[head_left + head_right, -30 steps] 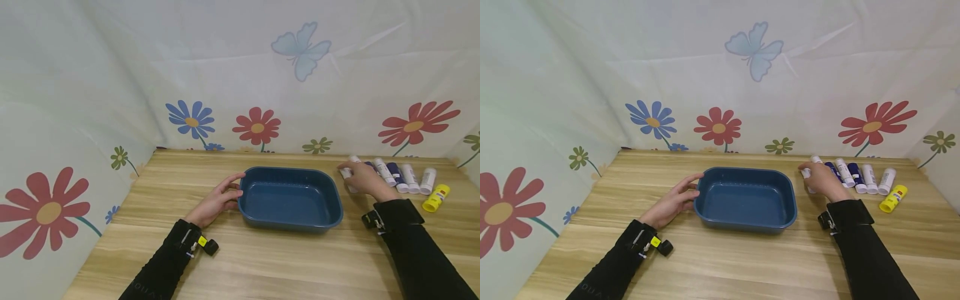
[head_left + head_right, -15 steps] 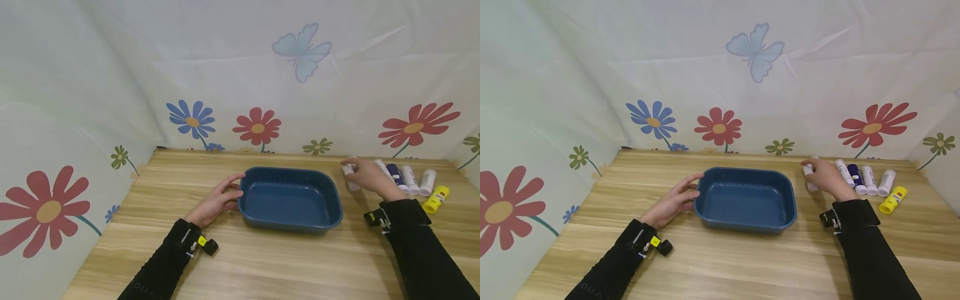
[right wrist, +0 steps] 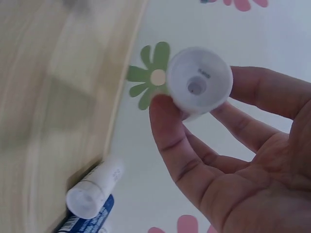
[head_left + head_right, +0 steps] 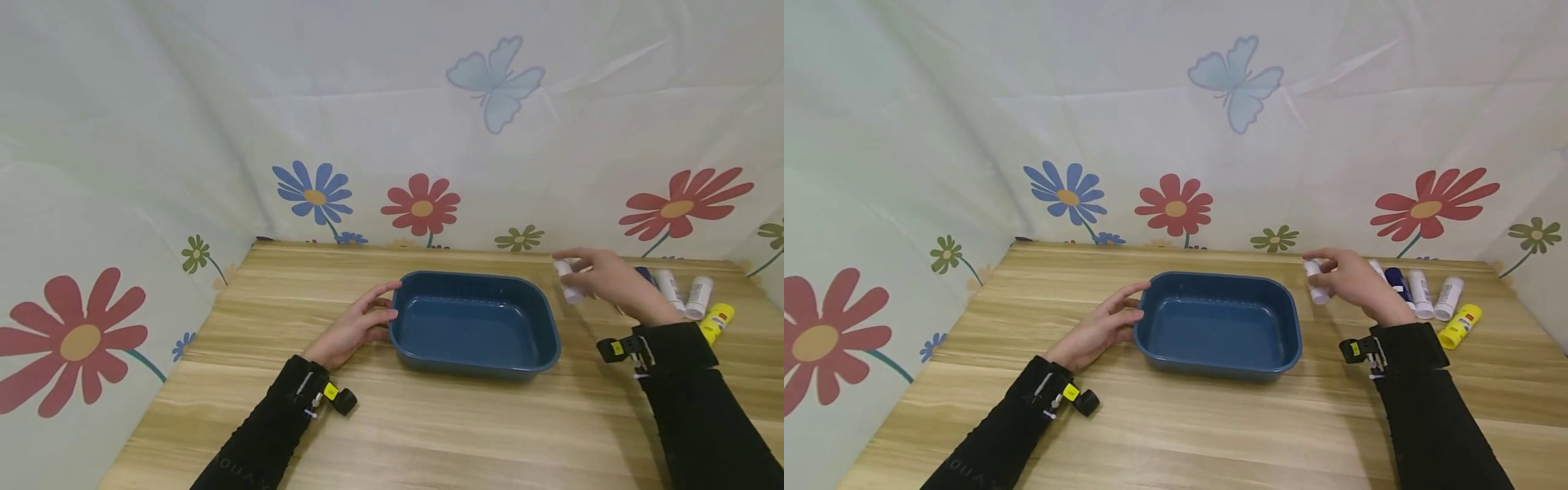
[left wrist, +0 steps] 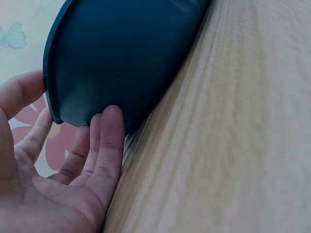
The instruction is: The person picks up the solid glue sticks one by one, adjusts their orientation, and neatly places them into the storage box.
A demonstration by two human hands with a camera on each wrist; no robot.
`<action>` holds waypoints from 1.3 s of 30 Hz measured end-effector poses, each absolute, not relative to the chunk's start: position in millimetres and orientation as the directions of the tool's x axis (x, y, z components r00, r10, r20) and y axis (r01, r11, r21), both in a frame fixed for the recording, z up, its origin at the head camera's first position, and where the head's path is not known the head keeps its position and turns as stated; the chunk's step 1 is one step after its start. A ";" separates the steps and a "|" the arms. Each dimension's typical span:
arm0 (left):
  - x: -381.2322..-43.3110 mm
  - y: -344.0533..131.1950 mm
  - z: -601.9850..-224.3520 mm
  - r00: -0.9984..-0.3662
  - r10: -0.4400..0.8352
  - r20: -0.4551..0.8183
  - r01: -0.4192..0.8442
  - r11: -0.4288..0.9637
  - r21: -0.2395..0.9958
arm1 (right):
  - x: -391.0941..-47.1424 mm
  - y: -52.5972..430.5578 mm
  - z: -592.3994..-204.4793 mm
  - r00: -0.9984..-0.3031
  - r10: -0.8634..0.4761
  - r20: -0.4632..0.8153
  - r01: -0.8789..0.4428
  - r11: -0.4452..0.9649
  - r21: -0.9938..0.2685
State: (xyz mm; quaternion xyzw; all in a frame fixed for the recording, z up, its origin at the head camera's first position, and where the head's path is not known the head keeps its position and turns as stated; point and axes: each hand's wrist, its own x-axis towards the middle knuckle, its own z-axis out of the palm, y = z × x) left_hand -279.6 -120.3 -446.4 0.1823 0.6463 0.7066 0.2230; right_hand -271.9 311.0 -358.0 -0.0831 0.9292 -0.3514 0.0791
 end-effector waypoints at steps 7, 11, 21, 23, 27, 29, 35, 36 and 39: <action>-278.9 -121.0 -445.4 -0.831 0.555 -0.032 -0.075 -0.055 0.996 | -268.1 308.6 -350.9 -0.973 -0.222 -0.061 -0.126 0.736 -0.665; -281.4 -119.9 -446.6 -0.830 0.557 -0.031 -0.075 -0.056 0.996 | -265.2 306.5 -345.7 -0.971 -0.233 -0.053 -0.138 0.727 -0.673; -282.2 -120.2 -446.9 -0.829 0.558 -0.038 -0.080 -0.052 0.995 | -260.8 297.3 -336.7 -0.969 -0.246 -0.028 -0.166 0.727 -0.666; -281.8 -120.3 -446.7 -0.829 0.558 -0.035 -0.079 -0.054 0.995 | -259.0 295.5 -334.5 -0.969 -0.246 -0.026 -0.166 0.723 -0.671; -281.7 -120.4 -445.6 -0.830 0.557 -0.020 -0.065 -0.061 0.996 | -255.5 291.1 -328.7 -0.969 -0.244 -0.027 -0.161 0.712 -0.684; -281.8 -120.5 -445.4 -0.830 0.557 -0.020 -0.066 -0.063 0.996 | -254.0 288.9 -327.0 -0.969 -0.246 -0.025 -0.162 0.708 -0.688; -280.6 -120.5 -445.7 -0.829 0.558 -0.028 -0.076 -0.063 0.995 | -250.4 284.0 -324.8 -0.962 -0.271 -0.021 -0.178 0.687 -0.704; -280.2 -120.4 -445.5 -0.830 0.557 -0.028 -0.075 -0.062 0.995 | -250.2 283.6 -324.7 -0.961 -0.275 -0.020 -0.182 0.687 -0.703; -279.5 -120.5 -445.4 -0.830 0.557 -0.025 -0.069 -0.059 0.996 | -249.5 282.2 -323.7 -0.960 -0.279 -0.018 -0.183 0.677 -0.713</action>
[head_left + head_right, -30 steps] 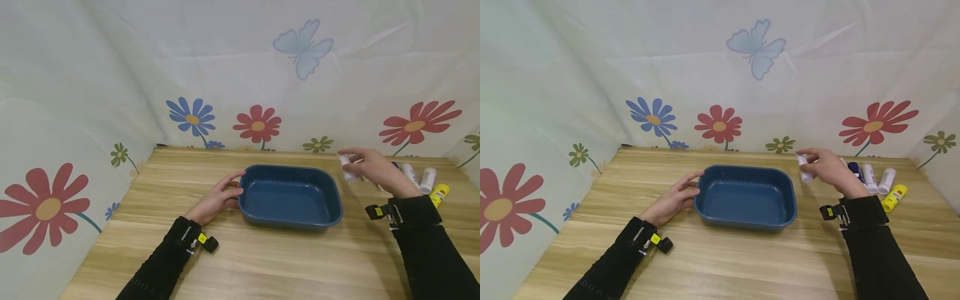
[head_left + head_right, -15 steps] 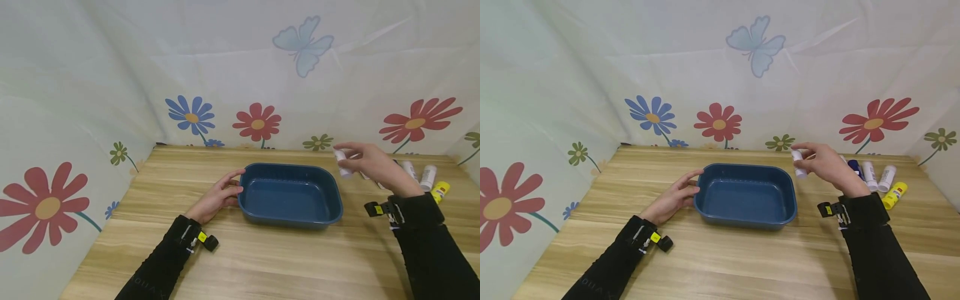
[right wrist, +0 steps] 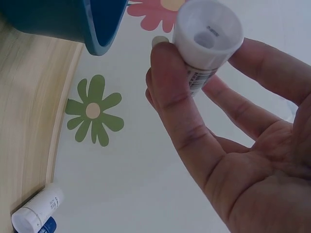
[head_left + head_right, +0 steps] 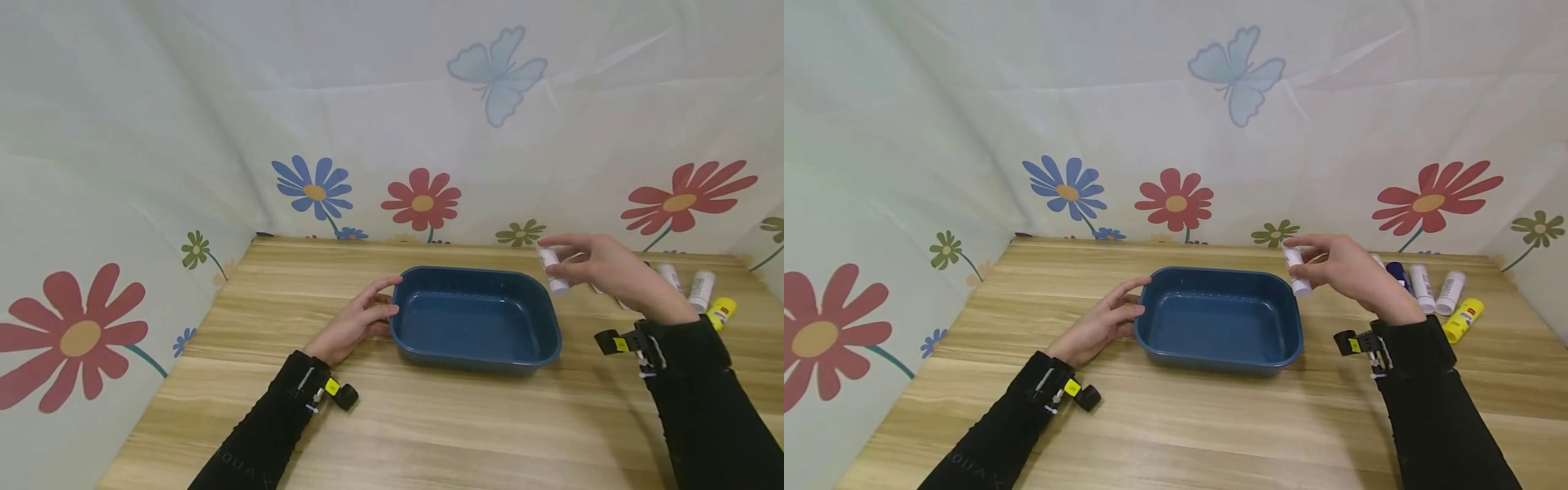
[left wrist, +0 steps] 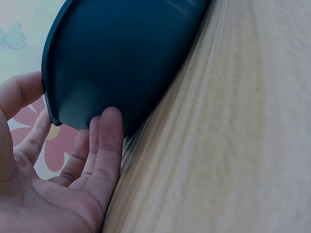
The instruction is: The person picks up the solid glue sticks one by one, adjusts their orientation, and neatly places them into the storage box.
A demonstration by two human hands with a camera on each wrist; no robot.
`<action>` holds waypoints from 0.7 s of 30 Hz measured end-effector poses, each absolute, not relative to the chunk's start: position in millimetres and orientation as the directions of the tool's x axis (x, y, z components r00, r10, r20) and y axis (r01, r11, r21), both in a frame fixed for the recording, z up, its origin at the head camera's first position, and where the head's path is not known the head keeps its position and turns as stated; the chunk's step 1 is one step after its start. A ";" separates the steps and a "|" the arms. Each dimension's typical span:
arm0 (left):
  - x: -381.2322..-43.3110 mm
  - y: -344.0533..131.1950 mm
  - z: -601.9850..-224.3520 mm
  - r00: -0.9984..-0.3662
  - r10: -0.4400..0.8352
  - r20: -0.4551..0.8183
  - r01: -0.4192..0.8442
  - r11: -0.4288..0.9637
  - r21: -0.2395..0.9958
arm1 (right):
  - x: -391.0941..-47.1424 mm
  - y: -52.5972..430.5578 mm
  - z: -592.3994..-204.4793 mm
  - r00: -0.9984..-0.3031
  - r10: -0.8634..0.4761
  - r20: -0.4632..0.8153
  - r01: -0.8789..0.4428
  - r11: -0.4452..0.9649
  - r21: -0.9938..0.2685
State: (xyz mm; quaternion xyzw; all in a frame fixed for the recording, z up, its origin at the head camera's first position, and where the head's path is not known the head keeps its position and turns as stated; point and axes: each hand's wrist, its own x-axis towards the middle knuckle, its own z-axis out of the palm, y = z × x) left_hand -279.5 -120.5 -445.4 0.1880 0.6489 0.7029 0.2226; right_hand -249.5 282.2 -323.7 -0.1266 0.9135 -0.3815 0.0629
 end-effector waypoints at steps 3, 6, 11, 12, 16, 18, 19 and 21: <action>-279.6 -120.1 -445.4 -0.829 0.559 -0.024 -0.066 -0.055 0.996 | -249.0 281.2 -323.1 -0.953 -0.304 -0.018 -0.197 0.660 -0.725; -279.8 -119.9 -445.4 -0.829 0.558 -0.027 -0.067 -0.051 0.996 | -249.5 279.7 -323.0 -0.944 -0.330 -0.012 -0.216 0.645 -0.733; -279.9 -119.6 -446.0 -0.830 0.557 -0.029 -0.067 -0.048 0.997 | -249.7 278.3 -324.3 -0.936 -0.351 0.001 -0.242 0.641 -0.729; -279.9 -119.7 -446.2 -0.830 0.556 -0.029 -0.067 -0.049 0.997 | -249.6 278.0 -324.6 -0.936 -0.352 0.001 -0.241 0.640 -0.729; -279.3 -119.6 -446.3 -0.828 0.560 -0.023 -0.066 -0.056 0.996 | -249.8 277.0 -325.2 -0.933 -0.361 -0.004 -0.241 0.631 -0.738; -279.2 -119.5 -446.0 -0.829 0.559 -0.024 -0.068 -0.058 0.996 | -250.2 276.7 -324.9 -0.931 -0.365 -0.008 -0.240 0.627 -0.741; -279.2 -119.4 -445.7 -0.830 0.557 -0.025 -0.068 -0.058 0.996 | -250.1 276.5 -324.6 -0.931 -0.366 -0.008 -0.240 0.627 -0.741; -279.5 -119.0 -445.2 -0.832 0.554 -0.025 -0.068 -0.056 0.996 | -249.7 276.0 -323.8 -0.930 -0.368 -0.009 -0.241 0.626 -0.742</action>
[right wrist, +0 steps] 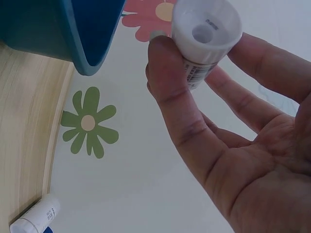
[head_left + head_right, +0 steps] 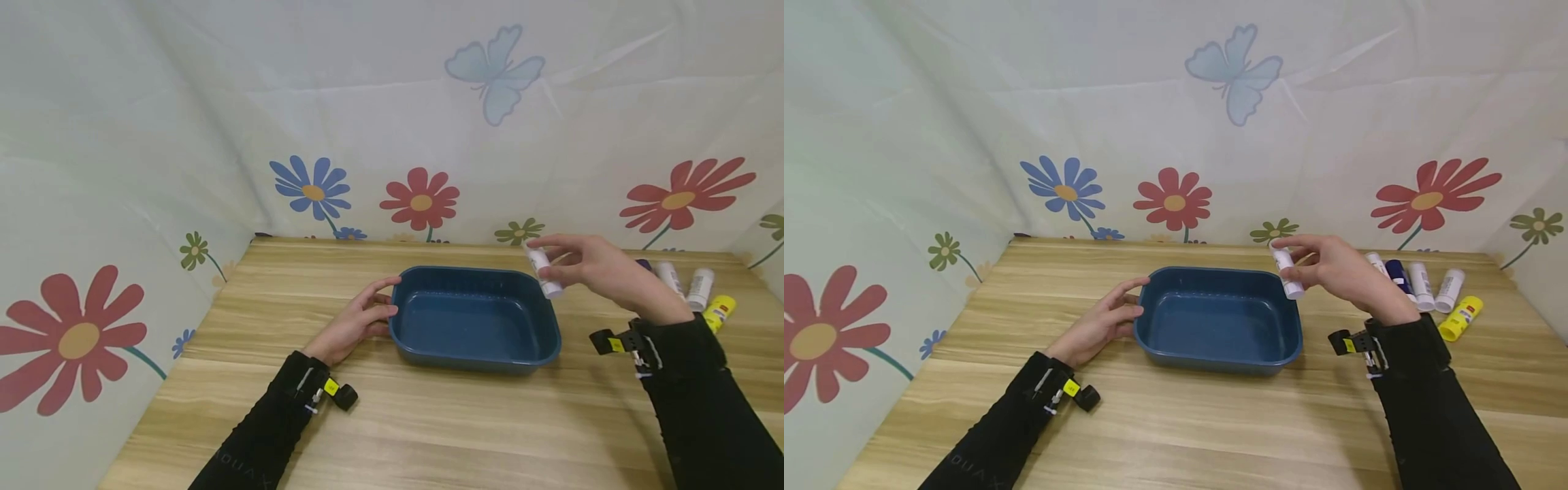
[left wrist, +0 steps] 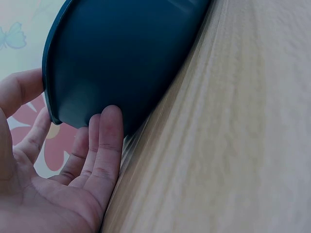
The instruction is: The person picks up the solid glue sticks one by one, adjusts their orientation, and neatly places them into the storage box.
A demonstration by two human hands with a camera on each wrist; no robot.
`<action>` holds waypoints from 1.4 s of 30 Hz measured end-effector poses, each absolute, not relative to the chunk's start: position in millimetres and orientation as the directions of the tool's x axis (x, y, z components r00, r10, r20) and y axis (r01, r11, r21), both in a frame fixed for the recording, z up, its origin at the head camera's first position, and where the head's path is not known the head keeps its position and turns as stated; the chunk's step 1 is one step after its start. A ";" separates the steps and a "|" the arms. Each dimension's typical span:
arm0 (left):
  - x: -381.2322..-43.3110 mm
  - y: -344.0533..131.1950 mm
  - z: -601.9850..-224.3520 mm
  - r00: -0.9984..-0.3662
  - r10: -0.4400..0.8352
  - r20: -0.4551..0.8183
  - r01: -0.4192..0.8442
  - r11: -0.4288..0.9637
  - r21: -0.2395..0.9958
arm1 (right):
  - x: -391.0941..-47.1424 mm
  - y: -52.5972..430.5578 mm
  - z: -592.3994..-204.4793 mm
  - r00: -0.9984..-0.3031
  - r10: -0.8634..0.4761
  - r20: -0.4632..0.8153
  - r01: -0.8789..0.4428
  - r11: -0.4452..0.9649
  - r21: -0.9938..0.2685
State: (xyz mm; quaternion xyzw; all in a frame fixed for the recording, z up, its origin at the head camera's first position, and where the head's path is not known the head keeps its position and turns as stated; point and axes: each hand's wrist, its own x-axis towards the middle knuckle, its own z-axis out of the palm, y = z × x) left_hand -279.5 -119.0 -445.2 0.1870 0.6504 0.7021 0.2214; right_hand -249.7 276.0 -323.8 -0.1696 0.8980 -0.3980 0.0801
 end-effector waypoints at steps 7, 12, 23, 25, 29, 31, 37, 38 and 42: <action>-279.9 -120.1 -445.3 -0.832 0.555 -0.022 -0.063 -0.055 0.996 | -247.1 270.0 -321.8 -0.927 -0.373 -0.018 -0.235 0.620 -0.748; -279.2 -121.2 -446.0 -0.832 0.554 -0.023 -0.062 -0.052 0.997 | -246.8 268.3 -321.4 -0.921 -0.388 -0.026 -0.244 0.629 -0.738; -280.9 -120.9 -445.8 -0.834 0.551 -0.026 -0.066 -0.052 0.996 | -243.4 262.9 -322.4 -0.916 -0.399 -0.028 -0.255 0.637 -0.728; -280.9 -120.9 -445.2 -0.833 0.552 -0.025 -0.064 -0.051 0.997 | -243.2 261.0 -322.3 -0.913 -0.407 -0.037 -0.254 0.635 -0.730; -280.4 -120.7 -444.6 -0.832 0.554 -0.017 -0.056 -0.053 0.997 | -242.9 256.0 -322.7 -0.902 -0.428 -0.056 -0.250 0.624 -0.741; -280.2 -120.6 -444.6 -0.832 0.554 -0.017 -0.058 -0.056 0.997 | -242.5 253.2 -322.8 -0.898 -0.434 -0.068 -0.245 0.624 -0.742; -280.0 -120.5 -445.2 -0.832 0.554 -0.028 -0.069 -0.053 0.996 | -238.8 245.9 -320.8 -0.903 -0.419 -0.092 -0.242 0.675 -0.697; -279.9 -120.4 -445.1 -0.832 0.554 -0.028 -0.069 -0.053 0.996 | -238.0 245.0 -320.1 -0.905 -0.416 -0.090 -0.245 0.682 -0.689; -279.9 -120.4 -445.1 -0.832 0.555 -0.027 -0.069 -0.055 0.996 | -235.3 241.9 -317.0 -0.910 -0.407 -0.079 -0.256 0.702 -0.664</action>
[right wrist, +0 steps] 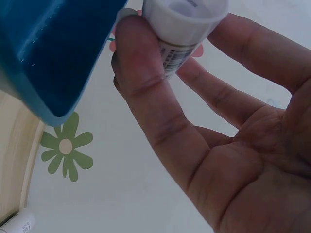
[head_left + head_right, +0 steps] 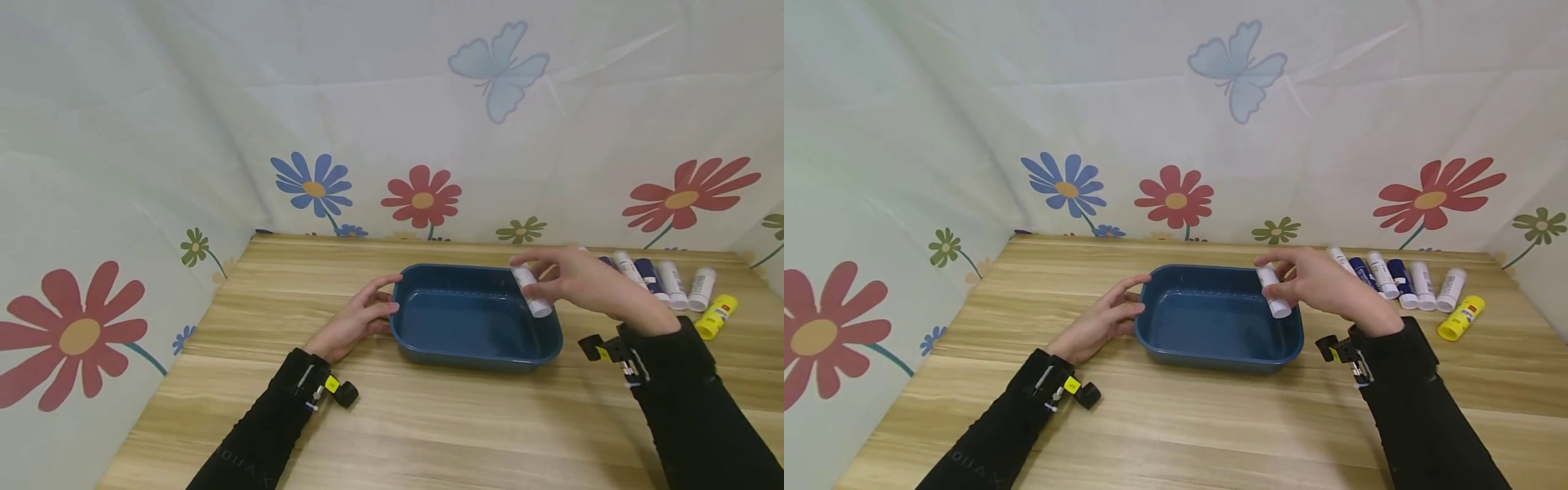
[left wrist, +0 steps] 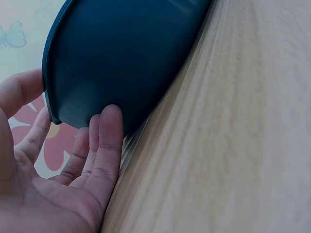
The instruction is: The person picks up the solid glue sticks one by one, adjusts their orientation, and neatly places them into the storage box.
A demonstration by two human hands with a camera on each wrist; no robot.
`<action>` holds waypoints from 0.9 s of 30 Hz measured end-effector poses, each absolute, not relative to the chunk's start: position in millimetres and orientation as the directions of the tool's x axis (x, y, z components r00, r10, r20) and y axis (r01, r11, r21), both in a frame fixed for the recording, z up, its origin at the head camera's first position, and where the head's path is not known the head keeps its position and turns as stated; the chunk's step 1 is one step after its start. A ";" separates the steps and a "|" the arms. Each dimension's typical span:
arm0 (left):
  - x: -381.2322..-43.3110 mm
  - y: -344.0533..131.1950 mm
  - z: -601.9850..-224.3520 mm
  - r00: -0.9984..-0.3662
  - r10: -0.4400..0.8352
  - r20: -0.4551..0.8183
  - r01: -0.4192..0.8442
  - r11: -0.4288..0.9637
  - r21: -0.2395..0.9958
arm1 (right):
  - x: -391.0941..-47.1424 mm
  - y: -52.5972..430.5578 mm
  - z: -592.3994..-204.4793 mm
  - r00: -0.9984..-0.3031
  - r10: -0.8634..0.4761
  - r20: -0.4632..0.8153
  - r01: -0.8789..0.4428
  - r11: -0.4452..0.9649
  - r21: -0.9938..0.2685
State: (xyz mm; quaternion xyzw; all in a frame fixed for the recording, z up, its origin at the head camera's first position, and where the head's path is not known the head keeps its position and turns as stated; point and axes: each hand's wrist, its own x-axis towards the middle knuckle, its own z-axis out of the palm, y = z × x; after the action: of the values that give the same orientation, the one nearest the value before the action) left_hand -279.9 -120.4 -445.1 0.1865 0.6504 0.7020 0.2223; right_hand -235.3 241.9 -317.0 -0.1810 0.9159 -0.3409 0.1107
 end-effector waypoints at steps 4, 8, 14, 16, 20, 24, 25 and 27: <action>-280.2 -121.0 -445.1 -0.832 0.554 -0.024 -0.067 -0.057 0.996 | -234.6 238.8 -315.4 -0.909 -0.412 -0.065 -0.272 0.703 -0.657; -279.9 -121.6 -445.5 -0.833 0.552 -0.026 -0.070 -0.058 0.996 | -234.3 235.6 -317.1 -0.904 -0.423 -0.054 -0.284 0.692 -0.664; -280.5 -120.8 -445.9 -0.831 0.555 -0.019 -0.064 -0.060 0.996 | -233.8 230.1 -318.9 -0.909 -0.415 -0.034 -0.298 0.703 -0.645; -280.9 -120.4 -445.9 -0.829 0.559 -0.017 -0.064 -0.064 0.996 | -233.6 228.1 -318.4 -0.909 -0.415 -0.027 -0.304 0.707 -0.639; -281.2 -119.5 -445.8 -0.829 0.560 -0.014 -0.062 -0.067 0.996 | -233.8 225.6 -316.8 -0.913 -0.406 -0.037 -0.298 0.726 -0.620; -280.7 -119.9 -445.1 -0.831 0.556 -0.014 -0.063 -0.070 0.996 | -234.9 224.0 -313.9 -0.920 -0.384 -0.079 -0.264 0.758 -0.597; -280.7 -120.1 -445.2 -0.831 0.556 -0.014 -0.063 -0.070 0.996 | -235.2 223.7 -313.1 -0.921 -0.378 -0.089 -0.256 0.763 -0.593; -281.0 -120.6 -445.4 -0.829 0.559 -0.012 -0.066 -0.076 0.995 | -235.9 222.9 -312.5 -0.923 -0.371 -0.104 -0.245 0.773 -0.586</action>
State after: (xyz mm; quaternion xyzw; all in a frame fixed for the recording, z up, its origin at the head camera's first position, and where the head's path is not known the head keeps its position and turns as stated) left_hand -281.0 -120.6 -445.4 0.1918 0.6430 0.7079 0.2208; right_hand -235.9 222.9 -312.5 -0.1647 0.9352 -0.2943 0.1077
